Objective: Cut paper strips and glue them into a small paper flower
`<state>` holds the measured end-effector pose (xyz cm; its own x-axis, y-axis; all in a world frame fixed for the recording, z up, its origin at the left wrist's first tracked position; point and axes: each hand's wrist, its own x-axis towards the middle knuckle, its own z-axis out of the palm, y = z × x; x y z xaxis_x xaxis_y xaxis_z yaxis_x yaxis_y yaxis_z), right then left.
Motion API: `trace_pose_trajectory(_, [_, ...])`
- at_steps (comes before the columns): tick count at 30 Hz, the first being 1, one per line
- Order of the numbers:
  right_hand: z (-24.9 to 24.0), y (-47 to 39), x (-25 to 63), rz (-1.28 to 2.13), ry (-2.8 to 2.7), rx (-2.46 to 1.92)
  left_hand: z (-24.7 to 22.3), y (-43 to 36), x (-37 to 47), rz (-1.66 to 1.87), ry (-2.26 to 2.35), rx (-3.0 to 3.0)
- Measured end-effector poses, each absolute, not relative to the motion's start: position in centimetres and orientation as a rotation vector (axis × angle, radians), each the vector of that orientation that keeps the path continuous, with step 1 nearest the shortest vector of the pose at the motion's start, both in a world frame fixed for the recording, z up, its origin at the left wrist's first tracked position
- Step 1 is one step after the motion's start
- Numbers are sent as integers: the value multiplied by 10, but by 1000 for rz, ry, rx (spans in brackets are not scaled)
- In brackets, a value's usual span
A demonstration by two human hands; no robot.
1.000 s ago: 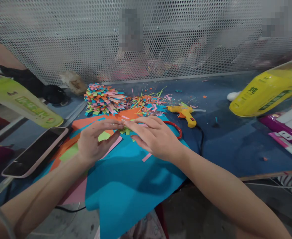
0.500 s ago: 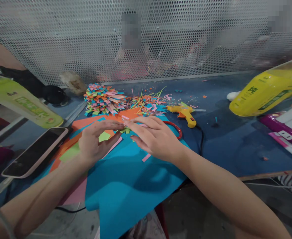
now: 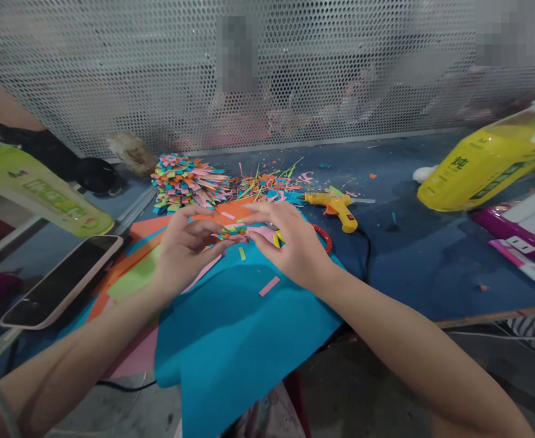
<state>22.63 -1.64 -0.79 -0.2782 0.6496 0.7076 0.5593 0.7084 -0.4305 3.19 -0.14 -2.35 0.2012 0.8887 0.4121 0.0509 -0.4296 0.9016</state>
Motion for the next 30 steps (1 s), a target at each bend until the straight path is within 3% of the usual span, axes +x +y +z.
trace_pose_trajectory(7, [-9,-16,225,387,-1889,-961,-24,-4,34,1276,904,1668])
trace_pose_trajectory(30, [-6,-16,225,383,-1860,-969,-24,-3,35,1247,941,1649])
